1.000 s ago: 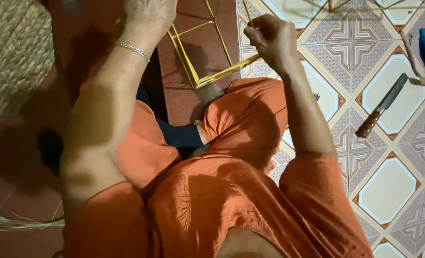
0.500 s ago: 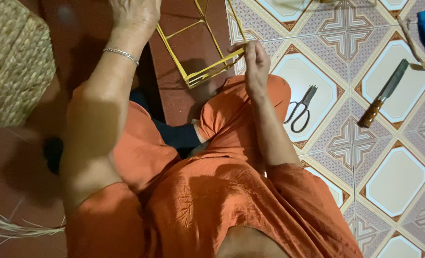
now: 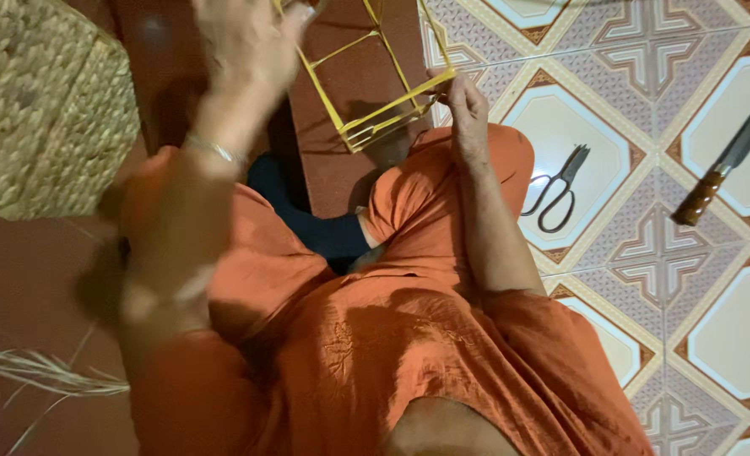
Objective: The person sits on the floor and weaves thin bamboo strips into a rectangular frame. They use scissors to trim excess material and clear tape to secure the strips at the joints.
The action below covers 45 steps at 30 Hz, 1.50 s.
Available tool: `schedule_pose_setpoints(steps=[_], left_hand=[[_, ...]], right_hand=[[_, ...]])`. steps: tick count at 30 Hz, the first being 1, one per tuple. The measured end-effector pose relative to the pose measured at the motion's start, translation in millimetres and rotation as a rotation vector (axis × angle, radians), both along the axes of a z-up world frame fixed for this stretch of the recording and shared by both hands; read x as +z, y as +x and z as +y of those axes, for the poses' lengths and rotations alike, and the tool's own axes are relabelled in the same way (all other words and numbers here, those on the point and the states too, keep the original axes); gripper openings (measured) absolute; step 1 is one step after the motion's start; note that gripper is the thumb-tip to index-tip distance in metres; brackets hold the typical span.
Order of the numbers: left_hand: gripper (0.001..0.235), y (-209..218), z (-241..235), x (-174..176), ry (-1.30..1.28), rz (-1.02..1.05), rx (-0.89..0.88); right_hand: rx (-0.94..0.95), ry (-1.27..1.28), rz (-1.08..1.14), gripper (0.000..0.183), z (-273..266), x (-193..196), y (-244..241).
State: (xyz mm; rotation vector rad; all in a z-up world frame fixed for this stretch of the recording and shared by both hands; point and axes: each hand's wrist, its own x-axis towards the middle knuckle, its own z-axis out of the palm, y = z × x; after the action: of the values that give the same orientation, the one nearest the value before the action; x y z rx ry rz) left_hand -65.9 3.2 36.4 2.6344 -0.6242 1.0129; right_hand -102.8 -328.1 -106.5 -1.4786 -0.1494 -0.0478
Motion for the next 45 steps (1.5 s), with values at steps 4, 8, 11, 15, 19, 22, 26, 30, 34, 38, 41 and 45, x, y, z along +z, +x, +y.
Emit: schedule_pose_setpoints(steps=[4, 8, 11, 15, 19, 22, 26, 30, 34, 38, 41, 45], left_hand=[[0.006, -47, -64, -9, -0.025, 0.097, -0.364], [0.018, -65, -120, -28, -0.156, 0.269, -0.352], [0.026, -63, -138, -34, -0.21, 0.278, -0.316], [0.02, -56, -150, -44, -0.276, 0.335, -0.309], [0.011, -38, -154, -56, -0.372, 0.367, -0.323], [0.014, -20, -151, -66, -0.516, 0.651, -0.363], [0.018, -1, -148, -70, -0.503, 0.995, -0.364], [0.017, -7, -147, -62, -0.486, 0.943, -0.407], [0.023, -28, -150, -49, -0.372, 0.628, -0.381], [0.013, -34, -151, -45, -0.535, 0.437, -0.343], [0.004, -32, -153, -56, -0.24, 0.181, -0.35], [0.009, -25, -162, -75, -0.244, 0.566, -0.238]], right_hand=[[0.018, 0.003, -0.022, 0.044, -4, -18, 8], [0.038, 0.112, 0.02, 0.032, -7, -26, 6], [0.032, 0.127, 0.017, 0.025, -8, -23, -1], [-0.009, 0.001, -0.039, 0.025, -6, -26, -8], [0.03, -0.014, -0.08, 0.023, -3, -29, -3], [-0.003, 0.004, -0.071, 0.024, 1, -31, -1], [0.017, -0.012, -0.076, 0.027, 2, -31, 1], [0.034, -0.046, -0.033, 0.031, 3, -33, 2], [0.015, -0.082, -0.071, 0.028, 4, -36, -4], [-0.165, -0.468, -0.326, 0.022, 5, -30, -4], [-0.204, -0.593, -0.439, 0.026, 7, -29, -2], [-0.204, -0.723, -0.403, 0.021, 4, -40, 2]])
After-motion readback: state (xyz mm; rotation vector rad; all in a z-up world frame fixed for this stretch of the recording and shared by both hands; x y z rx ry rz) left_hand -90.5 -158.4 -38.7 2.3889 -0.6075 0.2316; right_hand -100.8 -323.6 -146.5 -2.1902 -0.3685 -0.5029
